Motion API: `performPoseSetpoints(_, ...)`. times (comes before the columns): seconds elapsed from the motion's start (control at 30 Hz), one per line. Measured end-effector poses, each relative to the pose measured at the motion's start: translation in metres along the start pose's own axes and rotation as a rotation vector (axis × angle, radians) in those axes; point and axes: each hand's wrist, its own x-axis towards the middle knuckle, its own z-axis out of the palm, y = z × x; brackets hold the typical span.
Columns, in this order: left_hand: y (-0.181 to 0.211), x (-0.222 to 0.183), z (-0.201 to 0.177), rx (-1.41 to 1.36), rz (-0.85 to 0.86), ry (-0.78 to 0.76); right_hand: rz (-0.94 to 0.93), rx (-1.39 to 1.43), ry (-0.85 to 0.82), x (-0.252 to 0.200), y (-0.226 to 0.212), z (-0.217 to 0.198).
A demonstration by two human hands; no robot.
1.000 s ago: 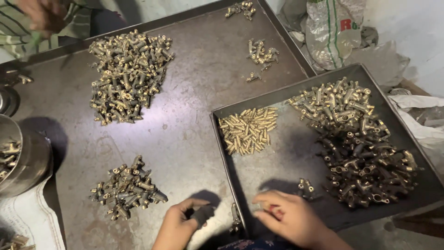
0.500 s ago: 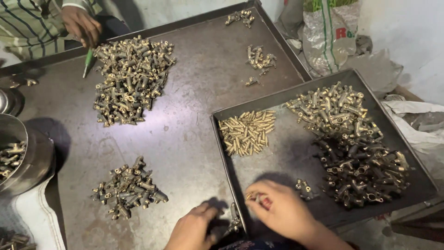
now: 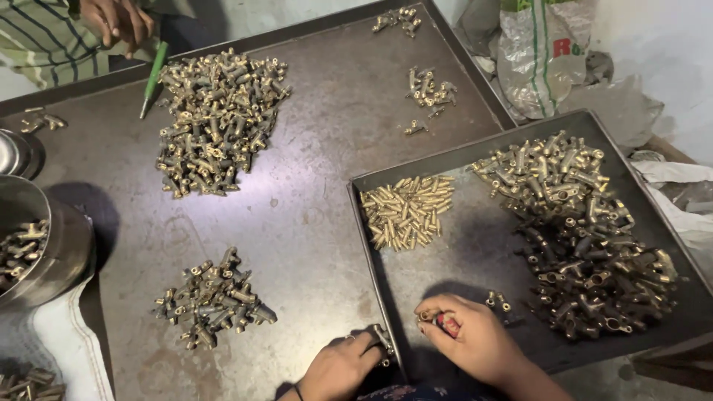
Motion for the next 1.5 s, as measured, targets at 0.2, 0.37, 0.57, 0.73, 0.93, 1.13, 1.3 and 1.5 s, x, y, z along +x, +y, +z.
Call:
performPoseSetpoints(0.2,-0.01,-0.004,-0.027,0.039,-0.058,0.283,0.053,-0.078,0.053,-0.003,0.026,-0.01)
performPoseSetpoints(0.37,0.003,0.01,-0.087,-0.061,-0.528,0.295,-0.214,-0.083,0.237,-0.002,-0.006,-0.008)
performPoseSetpoints(0.57,0.005,0.023,-0.099,-0.292,-0.451,0.429,0.354,0.355,0.078,-0.003,-0.016,0.016)
performPoseSetpoints(0.73,0.06,0.026,-0.146,-0.804,-0.261,0.356,0.276,0.4,0.071,0.003,-0.038,0.018)
performPoseSetpoints(0.93,0.069,0.025,-0.133,-0.779,-0.181,0.444,-0.283,0.14,0.126,0.002,-0.045,0.017)
performPoseSetpoints(1.13,0.042,0.021,-0.104,-0.744,-0.454,0.427,-0.162,0.162,-0.049,0.014,-0.046,0.006)
performPoseSetpoints(1.3,-0.03,-0.022,-0.09,-0.094,-0.662,0.535,0.075,0.356,0.165,0.012,0.038,-0.014)
performPoseSetpoints(1.5,-0.019,-0.011,-0.128,0.087,-0.831,0.354,0.533,0.358,0.011,-0.008,0.07,-0.004)
